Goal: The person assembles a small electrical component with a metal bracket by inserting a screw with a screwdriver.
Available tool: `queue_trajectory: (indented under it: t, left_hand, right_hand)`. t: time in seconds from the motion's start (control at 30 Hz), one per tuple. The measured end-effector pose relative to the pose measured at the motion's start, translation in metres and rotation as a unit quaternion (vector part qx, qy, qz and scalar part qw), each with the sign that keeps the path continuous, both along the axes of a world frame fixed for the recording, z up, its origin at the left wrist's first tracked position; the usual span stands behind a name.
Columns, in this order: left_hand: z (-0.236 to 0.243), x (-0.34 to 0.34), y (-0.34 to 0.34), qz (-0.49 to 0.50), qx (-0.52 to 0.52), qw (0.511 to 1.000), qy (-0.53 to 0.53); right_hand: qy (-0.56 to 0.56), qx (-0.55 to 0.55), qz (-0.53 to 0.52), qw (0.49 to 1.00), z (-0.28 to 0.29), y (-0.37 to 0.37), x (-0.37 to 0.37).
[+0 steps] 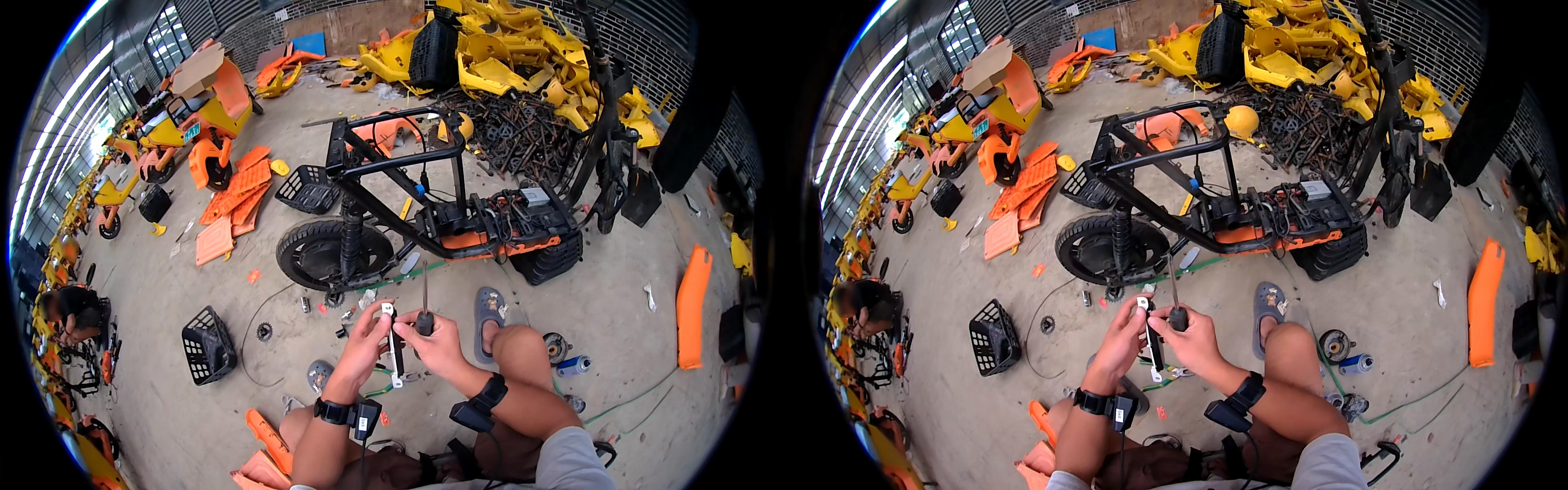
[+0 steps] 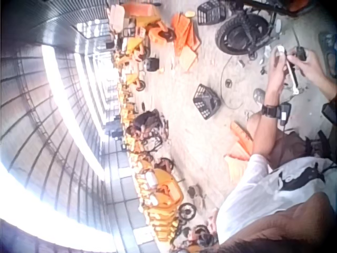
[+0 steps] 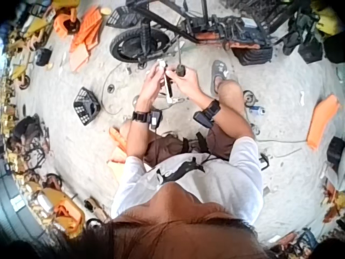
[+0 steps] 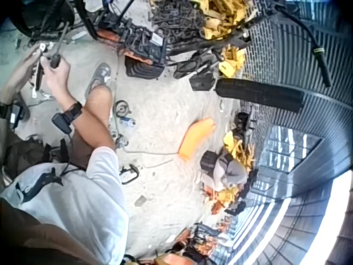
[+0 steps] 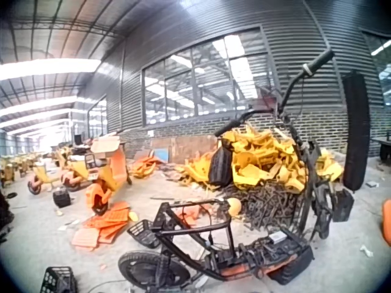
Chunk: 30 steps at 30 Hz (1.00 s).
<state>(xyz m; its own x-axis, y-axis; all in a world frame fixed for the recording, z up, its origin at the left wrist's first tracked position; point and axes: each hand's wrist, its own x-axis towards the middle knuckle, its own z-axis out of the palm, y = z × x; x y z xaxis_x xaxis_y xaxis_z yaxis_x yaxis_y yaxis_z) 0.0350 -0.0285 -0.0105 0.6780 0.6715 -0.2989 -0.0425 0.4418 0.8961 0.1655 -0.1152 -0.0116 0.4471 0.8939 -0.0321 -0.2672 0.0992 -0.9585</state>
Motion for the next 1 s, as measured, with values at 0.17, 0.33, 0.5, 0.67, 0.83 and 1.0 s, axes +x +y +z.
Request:
queue_trajectory:
  t: [0.17,0.33,0.5,0.67,0.83,1.0]
  left_hand:
    - [-0.005,0.001,0.001,0.021,0.003,1.000,0.004]
    - [-0.009,0.002,0.000,0.040,-0.032,0.999,-0.009]
    - [-0.008,0.000,0.002,0.043,-0.019,0.999,-0.009]
    - [-0.007,0.001,-0.001,0.059,-0.016,0.998,-0.025]
    - [-0.007,0.003,0.000,0.033,0.003,0.999,-0.016]
    - [0.000,0.004,0.000,0.042,0.029,0.998,0.035]
  right_hand:
    - [-0.067,-0.027,-0.012,0.997,-0.004,0.000,-0.003]
    - [-0.063,0.015,-0.027,0.998,-0.017,-0.001,-0.011]
    - [-0.046,0.022,0.015,0.999,-0.019,-0.005,-0.013]
    - [-0.039,-0.001,-0.016,0.999,-0.018,-0.002,-0.010]
    - [-0.102,0.034,-0.045,0.993,-0.015,0.001,-0.006]
    - [-0.155,-0.011,-0.053,0.986,-0.009,0.001,-0.002]
